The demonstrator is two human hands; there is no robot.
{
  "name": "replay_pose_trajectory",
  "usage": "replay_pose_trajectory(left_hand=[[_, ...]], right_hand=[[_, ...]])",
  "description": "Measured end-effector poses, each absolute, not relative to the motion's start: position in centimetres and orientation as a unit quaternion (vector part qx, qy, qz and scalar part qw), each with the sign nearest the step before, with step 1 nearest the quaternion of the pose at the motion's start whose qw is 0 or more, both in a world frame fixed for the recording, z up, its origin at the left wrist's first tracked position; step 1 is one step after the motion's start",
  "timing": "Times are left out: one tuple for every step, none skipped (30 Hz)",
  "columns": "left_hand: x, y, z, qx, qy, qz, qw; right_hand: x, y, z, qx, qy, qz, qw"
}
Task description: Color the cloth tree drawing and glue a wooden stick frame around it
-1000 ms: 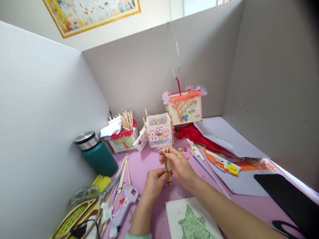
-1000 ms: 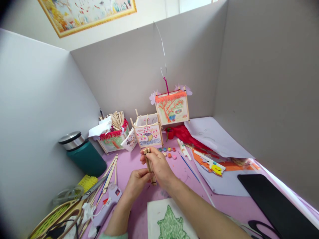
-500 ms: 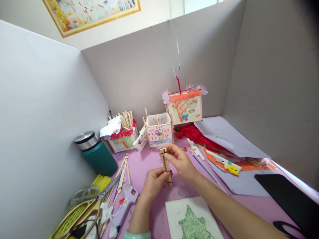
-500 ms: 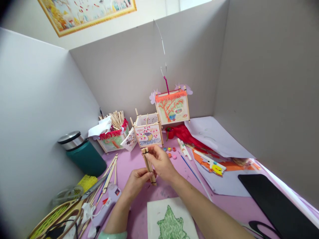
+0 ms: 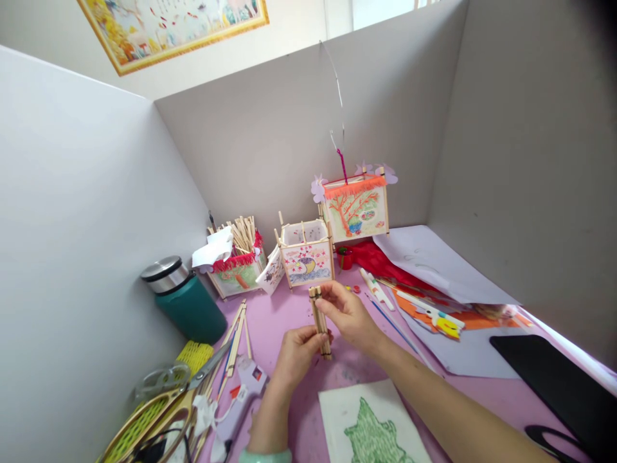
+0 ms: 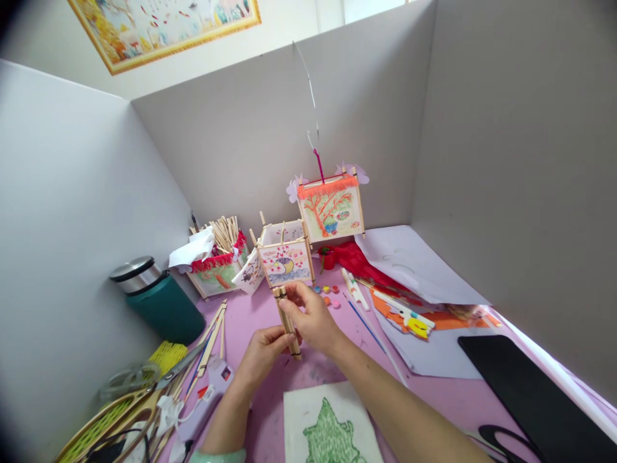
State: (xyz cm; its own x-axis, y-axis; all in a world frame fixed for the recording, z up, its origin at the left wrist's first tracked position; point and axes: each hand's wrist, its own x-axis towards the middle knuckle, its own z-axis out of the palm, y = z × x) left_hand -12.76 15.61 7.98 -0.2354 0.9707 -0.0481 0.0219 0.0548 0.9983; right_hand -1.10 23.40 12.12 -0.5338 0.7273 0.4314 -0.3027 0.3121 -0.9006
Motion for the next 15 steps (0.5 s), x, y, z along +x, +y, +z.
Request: replay_pose_trajectory(left_hand=[[-12.8, 15.6, 7.9, 0.430, 0.576, 0.536, 0.442], [-12.8, 15.6, 7.8, 0.430, 0.577, 0.536, 0.441], [-12.9, 15.6, 7.8, 0.430, 0.577, 0.536, 0.440], [-12.9, 15.7, 7.7, 0.432, 0.577, 0.536, 0.439], [-12.9, 15.7, 7.6, 0.434, 0.576, 0.536, 0.438], [-12.9, 15.7, 7.5, 0.435, 0.575, 0.536, 0.438], [-12.9, 15.6, 7.4, 0.436, 0.575, 0.536, 0.439], [-12.9, 15.6, 7.4, 0.435, 0.575, 0.534, 0.441], [-12.9, 15.5, 7.4, 0.438, 0.574, 0.532, 0.443], [-12.9, 15.5, 7.5, 0.446, 0.573, 0.526, 0.442], [-12.9, 15.4, 7.6, 0.459, 0.575, 0.520, 0.435], [-12.9, 15.3, 7.9, 0.470, 0.579, 0.516, 0.421], [-12.9, 15.2, 8.2, 0.478, 0.585, 0.517, 0.402], [-12.9, 15.0, 8.5, 0.479, 0.592, 0.526, 0.379], [-12.9, 14.9, 8.9, 0.471, 0.594, 0.546, 0.355]], right_hand=[[-1.1, 23.5, 12.0, -0.161, -0.667, 0.574, 0.447], [-1.2, 23.6, 11.9, -0.162, -0.665, 0.585, 0.434], [-1.2, 23.7, 11.7, -0.163, -0.664, 0.597, 0.419], [-1.3, 23.7, 11.5, -0.161, -0.663, 0.612, 0.400], [-1.4, 23.7, 11.3, -0.159, -0.660, 0.628, 0.380], [-1.5, 23.7, 11.1, -0.157, -0.656, 0.644, 0.362], [-1.6, 23.7, 10.9, -0.157, -0.651, 0.655, 0.349], [-1.6, 23.6, 10.8, -0.160, -0.650, 0.660, 0.342], [-1.7, 23.5, 10.8, -0.164, -0.651, 0.657, 0.343], [-1.6, 23.5, 10.9, -0.170, -0.655, 0.647, 0.352], [-1.6, 23.4, 11.0, -0.174, -0.661, 0.633, 0.365], [-1.5, 23.4, 11.3, -0.177, -0.666, 0.619, 0.378], [-1.4, 23.3, 11.5, -0.176, -0.670, 0.610, 0.386], [-1.3, 23.3, 11.7, -0.173, -0.672, 0.608, 0.386], [-1.2, 23.3, 11.9, -0.168, -0.674, 0.613, 0.375]])
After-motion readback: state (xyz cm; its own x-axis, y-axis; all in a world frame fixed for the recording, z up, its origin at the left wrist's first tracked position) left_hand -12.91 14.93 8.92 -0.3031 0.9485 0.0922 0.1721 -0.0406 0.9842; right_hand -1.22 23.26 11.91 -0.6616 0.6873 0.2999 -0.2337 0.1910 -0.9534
